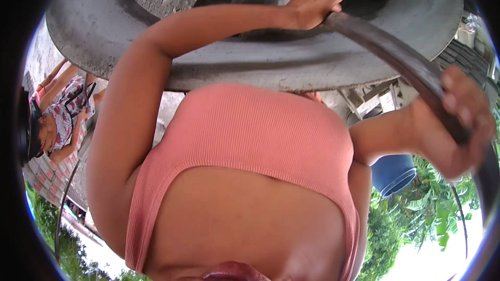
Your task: The person scrapes and mixes cement inside a concrete mixer drum using a shovel, then lifts the shovel out of the mixer drum.
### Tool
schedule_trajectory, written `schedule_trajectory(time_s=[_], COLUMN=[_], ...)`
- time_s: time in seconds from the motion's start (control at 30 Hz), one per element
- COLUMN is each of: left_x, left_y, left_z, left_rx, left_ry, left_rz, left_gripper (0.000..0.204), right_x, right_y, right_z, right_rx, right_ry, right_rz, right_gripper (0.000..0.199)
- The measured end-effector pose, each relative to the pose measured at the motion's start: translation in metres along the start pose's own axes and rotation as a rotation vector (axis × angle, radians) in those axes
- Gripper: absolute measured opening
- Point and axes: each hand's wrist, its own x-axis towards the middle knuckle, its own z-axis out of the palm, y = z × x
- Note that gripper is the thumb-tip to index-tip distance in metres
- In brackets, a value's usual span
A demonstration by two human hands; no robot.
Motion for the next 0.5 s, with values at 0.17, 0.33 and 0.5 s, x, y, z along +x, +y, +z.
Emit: schedule_trajectory(time_s=[0.17, 0.33, 0.5], left_x=[0.029, -0.002, 0.002], left_y=[0.031, -0.005, 0.007], left_z=[-0.027, 0.014, 0.005], left_rx=[-0.007, -0.112, -0.018], left_ry=[-0.021, -0.067, 0.0], left_rz=[-0.071, 0.02, -0.026], left_gripper=[0.032, 0.023, 0.018], right_x=[-0.012, -0.015, 0.019], right_y=[-0.05, -0.011, 0.0], right_z=[0.046, 0.052, 0.002], right_rx=[0.134, -0.176, 0.182], right_ry=[0.137, 0.052, -0.362], right_rz=[-0.247, 0.076, 0.071], right_gripper=[0.021, 0.017, 0.012])
